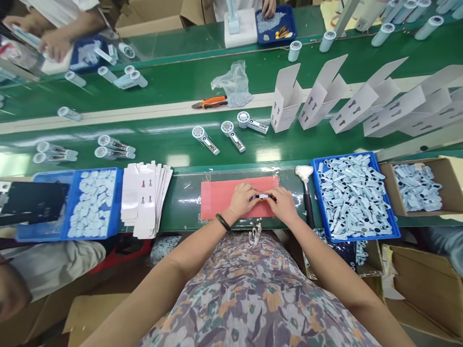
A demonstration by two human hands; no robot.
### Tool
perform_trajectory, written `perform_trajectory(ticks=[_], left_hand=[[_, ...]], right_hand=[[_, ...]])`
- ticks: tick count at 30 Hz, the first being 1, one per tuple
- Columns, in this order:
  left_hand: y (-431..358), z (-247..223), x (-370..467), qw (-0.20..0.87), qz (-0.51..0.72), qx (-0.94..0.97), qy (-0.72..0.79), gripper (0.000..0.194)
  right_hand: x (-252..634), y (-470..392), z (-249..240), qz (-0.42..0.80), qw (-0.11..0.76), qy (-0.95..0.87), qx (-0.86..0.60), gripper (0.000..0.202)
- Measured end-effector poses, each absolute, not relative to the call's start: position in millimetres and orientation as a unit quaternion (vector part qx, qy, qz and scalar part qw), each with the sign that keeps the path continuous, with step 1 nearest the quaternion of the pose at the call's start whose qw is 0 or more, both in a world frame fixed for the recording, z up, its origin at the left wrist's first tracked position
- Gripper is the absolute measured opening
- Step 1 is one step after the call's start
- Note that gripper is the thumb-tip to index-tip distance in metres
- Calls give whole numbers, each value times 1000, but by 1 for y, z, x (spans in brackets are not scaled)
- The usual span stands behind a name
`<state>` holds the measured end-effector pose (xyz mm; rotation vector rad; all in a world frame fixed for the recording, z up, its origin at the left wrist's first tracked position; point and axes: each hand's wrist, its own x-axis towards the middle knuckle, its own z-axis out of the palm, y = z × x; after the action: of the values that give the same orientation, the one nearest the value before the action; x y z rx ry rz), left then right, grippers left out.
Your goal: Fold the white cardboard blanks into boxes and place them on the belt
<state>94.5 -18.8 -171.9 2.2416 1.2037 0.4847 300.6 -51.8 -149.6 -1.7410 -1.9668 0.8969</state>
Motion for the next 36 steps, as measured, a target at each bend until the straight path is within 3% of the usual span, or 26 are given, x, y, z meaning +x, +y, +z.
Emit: perform_trajectory(ticks=[5, 9, 13, 23, 36], left_hand=[[-21, -183, 96, 277, 202, 822, 455, 15], [-21, -184, 95, 273, 209, 824, 450, 15], [-28, -182, 92, 264, 218, 831, 438, 15], [-27, -188, 90, 263, 233, 825, 442, 22], [-27, -185, 92, 273, 212, 820, 455, 18]], right_hand=[[301, -54, -157, 314, 187, -684, -631, 20], [306, -46, -174, 369, 231, -622, -651, 17], [311, -42, -175, 407, 219, -639, -615, 11], [294, -56, -163, 346, 239, -641, -642, 20], [317, -32, -189, 489, 235, -611, -576, 26]])
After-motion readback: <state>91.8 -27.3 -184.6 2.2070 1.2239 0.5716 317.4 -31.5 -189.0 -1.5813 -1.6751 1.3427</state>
